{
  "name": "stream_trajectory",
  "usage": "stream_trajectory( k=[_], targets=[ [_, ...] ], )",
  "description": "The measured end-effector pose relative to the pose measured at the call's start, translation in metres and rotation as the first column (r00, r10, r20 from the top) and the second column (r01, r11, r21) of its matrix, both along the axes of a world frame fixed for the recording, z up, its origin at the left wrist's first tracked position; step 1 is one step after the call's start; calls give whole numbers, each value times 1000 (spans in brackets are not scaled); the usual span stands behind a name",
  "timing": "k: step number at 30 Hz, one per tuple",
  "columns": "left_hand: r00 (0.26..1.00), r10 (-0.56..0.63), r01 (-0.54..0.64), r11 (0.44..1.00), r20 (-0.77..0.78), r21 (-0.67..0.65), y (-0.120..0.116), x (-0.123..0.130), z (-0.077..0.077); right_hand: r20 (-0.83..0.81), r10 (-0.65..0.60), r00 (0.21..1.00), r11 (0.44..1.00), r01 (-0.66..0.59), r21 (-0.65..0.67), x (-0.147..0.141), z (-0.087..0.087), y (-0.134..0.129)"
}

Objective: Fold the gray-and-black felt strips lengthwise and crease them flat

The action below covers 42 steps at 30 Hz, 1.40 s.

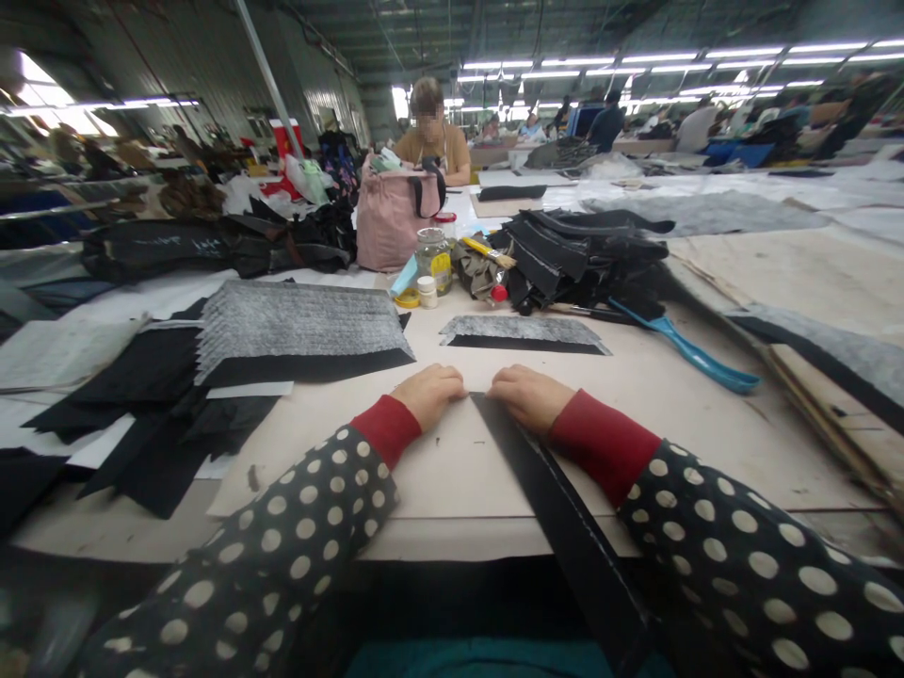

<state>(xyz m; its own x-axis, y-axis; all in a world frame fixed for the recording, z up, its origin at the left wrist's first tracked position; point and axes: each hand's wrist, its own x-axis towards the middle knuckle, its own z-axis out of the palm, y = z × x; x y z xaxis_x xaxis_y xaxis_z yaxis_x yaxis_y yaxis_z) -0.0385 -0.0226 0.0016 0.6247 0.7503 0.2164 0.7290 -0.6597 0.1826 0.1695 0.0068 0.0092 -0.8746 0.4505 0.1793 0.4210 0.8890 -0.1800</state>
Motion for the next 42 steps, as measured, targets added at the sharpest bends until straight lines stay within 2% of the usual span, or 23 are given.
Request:
stream_trajectory(
  k=[3, 6, 8, 10, 12, 14, 16, 20, 26, 35, 42],
  targets=[
    [992, 88, -90, 996, 94, 14, 2, -1, 3, 10, -7, 1000, 1000, 7, 10, 0, 0, -3],
    [969, 162, -174, 984, 188, 48, 0, 14, 6, -15, -20, 1000, 1000, 20, 11, -1, -2, -4],
    [970, 185, -190, 982, 155, 17, -4, 29, 6, -56, -31, 998, 999, 30, -19, 1, -3, -2],
    [975, 208, -207, 978, 81, -30, -7, 42, 5, -109, -57, 992, 993, 46, -107, 5, -5, 2],
    [974, 225, -223, 974, 36, -49, -9, 48, 3, -161, -169, 972, 962, 127, -240, 12, -5, 8],
    [976, 217, -216, 975, 26, -47, -10, 49, 1, -186, -318, 930, 901, 236, -363, 21, -4, 13],
    [978, 208, -207, 977, 22, -45, -10, 47, 1, -191, -397, 898, 856, 287, -430, 26, -2, 16],
    [977, 212, -211, 976, 22, -50, -9, 45, 1, -200, -336, 920, 867, 219, -448, 26, 0, 15],
    [980, 197, -195, 979, 35, -56, -11, 48, 0, -197, -225, 954, 922, 143, -361, 23, -5, 15],
    [979, 202, -201, 979, -24, 23, -14, 49, 1, -210, -158, 965, 947, 88, -308, 23, -4, 13],
    [979, 175, -170, 984, -102, 51, -16, 51, 4, -145, -76, 986, 983, 50, -177, 22, -1, 11]
  ],
)
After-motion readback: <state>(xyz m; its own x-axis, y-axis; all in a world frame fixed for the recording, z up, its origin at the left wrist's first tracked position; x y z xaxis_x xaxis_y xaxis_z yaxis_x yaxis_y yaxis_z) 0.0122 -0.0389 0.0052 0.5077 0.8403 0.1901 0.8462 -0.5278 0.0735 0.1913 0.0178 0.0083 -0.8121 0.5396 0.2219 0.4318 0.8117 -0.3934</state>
